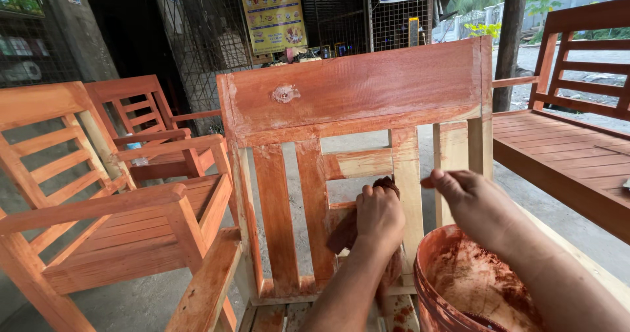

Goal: The person applies reddish-brown stain to a wooden chair using a cloth. They repeatedly dip the cloth into a container of stain and wipe the chair's backrest and slats, covering multiple sections of the chair.

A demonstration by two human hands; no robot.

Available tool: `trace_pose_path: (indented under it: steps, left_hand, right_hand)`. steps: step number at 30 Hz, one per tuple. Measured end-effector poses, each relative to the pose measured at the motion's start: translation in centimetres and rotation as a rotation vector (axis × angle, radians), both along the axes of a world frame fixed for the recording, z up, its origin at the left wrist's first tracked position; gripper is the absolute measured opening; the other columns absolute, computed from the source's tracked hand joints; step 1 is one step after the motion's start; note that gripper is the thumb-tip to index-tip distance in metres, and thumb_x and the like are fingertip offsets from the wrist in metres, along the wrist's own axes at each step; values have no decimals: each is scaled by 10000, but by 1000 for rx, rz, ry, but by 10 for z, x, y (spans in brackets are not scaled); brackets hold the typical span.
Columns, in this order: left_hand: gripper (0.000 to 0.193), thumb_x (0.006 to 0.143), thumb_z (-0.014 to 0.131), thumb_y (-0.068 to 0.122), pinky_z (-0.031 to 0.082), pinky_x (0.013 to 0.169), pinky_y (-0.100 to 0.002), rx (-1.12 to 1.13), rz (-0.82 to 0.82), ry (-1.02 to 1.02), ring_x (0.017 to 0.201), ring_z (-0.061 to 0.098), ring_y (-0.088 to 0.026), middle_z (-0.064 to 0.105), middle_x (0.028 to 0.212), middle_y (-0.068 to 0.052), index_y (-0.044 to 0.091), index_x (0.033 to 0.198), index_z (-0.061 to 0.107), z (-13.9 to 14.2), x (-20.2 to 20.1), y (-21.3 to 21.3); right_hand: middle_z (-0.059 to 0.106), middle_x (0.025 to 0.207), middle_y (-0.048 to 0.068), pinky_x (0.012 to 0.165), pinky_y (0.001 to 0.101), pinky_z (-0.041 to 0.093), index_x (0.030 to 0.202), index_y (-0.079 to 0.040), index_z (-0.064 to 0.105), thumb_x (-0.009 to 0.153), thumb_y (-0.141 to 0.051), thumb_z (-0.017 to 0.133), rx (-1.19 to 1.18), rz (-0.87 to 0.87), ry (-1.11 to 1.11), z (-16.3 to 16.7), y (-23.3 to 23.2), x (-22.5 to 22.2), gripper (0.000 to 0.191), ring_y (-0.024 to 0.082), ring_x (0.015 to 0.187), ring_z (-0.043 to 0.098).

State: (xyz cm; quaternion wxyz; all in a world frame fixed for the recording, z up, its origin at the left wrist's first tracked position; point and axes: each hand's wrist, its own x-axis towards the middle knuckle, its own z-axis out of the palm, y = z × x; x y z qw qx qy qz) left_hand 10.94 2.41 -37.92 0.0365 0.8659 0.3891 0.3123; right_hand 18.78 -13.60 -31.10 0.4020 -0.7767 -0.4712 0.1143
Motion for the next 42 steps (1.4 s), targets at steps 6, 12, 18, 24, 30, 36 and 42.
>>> trace_pose_path:
  steps: [6,12,18,24,30,36,42]
  left_hand:
    - [219,946,615,102,492,981,-433,-195,-4,-519,1093,609,-336,700,1154,-171,34,1142,685,-4,21,12]
    - [236,950,582,147,423,1026,-471,257,-134,-6,1153,539,-362,687,1183,-145,10,1086,718,-22,-12,20]
    - [254,1007,502,118,407,1084,-456,69,-21,279,1188,515,-315,663,1252,-119,65,1069,742,-5,-9,14]
    - [270,1001,523,164,381,1124,-442,-12,-73,277,1235,489,-300,634,1288,-86,81,1108,757,-4,-14,21]
    - [325,1020,466,169,382,1115,-463,-30,-177,186,1235,462,-330,554,1387,-95,151,1228,715,-4,-28,30]
    - [293,1008,531,149,346,1146,-542,32,91,530,1289,434,-369,554,1343,-188,-8,1193,695,3,7,14]
    - [349,914,502,51,351,1106,-553,177,-197,42,1238,478,-395,612,1294,-161,47,1191,713,-29,-30,23]
  right_hand:
    - [757,1240,153,1124,429,492,1368,-200,660,1012,-604,320,-242,1,-94,-7,2,-5,637,292,1257,674]
    - [765,1087,210,1020,443,524,1256,-78,722,1068,-543,335,-322,49,-241,-2,-6,-13,634,354,1107,718]
    - [745,1259,-10,1117,364,493,1384,-263,613,1000,-508,317,-443,190,-525,-1,5,15,544,173,1198,705]
    - [693,1351,-9,1127,354,482,1403,-216,608,1001,-483,431,-500,357,-465,-28,24,33,514,180,1253,656]
    - [750,1270,23,1092,356,512,1346,-209,653,1011,-478,485,-483,357,-402,-32,22,36,461,217,1207,694]
    - [737,1262,41,1090,374,498,1327,-211,659,984,-443,465,-467,359,-451,-31,20,33,457,236,1215,671]
    - [767,1192,79,1038,400,527,1271,-183,693,1008,-469,500,-446,358,-454,-33,19,30,434,274,1145,701]
